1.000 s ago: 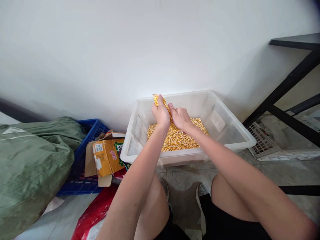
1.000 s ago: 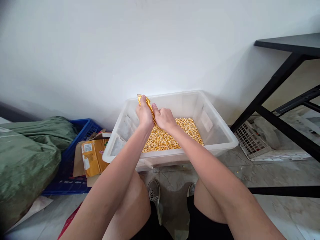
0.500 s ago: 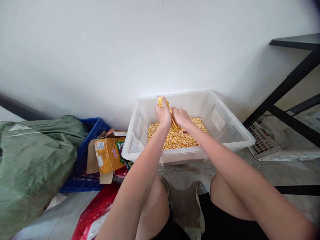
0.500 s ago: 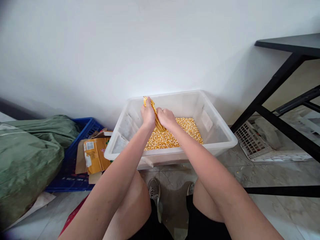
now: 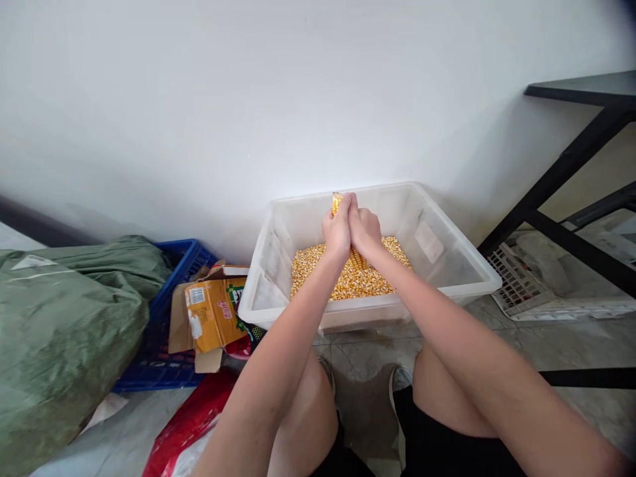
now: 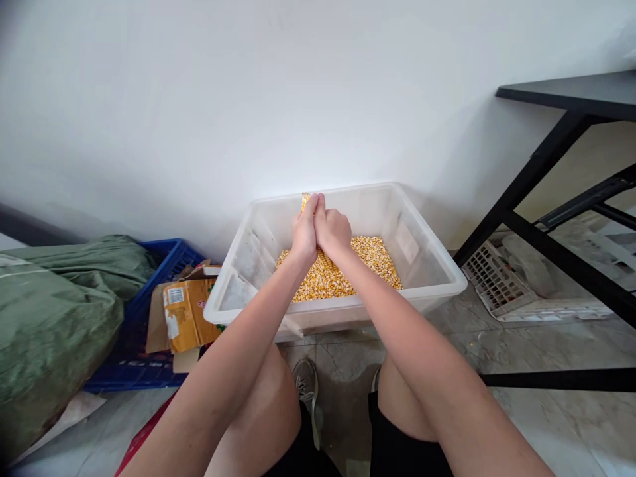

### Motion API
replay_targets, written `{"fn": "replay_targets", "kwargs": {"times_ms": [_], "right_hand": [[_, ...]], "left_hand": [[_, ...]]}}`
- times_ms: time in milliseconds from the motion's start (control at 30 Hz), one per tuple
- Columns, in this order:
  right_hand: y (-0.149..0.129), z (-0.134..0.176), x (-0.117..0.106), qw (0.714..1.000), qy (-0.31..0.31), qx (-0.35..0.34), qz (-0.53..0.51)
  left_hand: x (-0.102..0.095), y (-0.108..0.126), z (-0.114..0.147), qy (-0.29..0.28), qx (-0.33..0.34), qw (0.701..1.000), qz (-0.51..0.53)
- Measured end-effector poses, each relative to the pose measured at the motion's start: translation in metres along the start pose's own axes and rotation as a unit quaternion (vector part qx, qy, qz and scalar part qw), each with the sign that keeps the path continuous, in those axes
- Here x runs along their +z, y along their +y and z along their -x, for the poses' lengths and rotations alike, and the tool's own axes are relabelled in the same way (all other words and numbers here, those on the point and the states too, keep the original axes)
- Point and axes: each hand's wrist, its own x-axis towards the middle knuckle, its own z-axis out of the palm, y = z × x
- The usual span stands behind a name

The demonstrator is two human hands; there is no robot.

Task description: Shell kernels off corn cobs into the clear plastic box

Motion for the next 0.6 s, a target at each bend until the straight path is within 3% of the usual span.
{"fn": "replay_targets", "kwargs": {"times_ms": [100,300,600], "right_hand": [[-0.0004,-0.0011,0.0015,1.000,0.018,-0.015,0.014],[-0.0009,-0.0008,0.0051,0.998,0.036,-0.048,0.014],[0.0068,-0.0033,0.0068,0.997,0.042,-0.057,-0.020]], "left_hand": [[-0.0016,-0.0027,-0.0025,-0.034,0.029,0.999,0.016],[-0.0062,-0.0037,-0.0070,0.049,0.040,0.996,-0.064],[-0.0065,-0.0072,-0.0095,0.089,0.043,0.990,-0.105]]}}
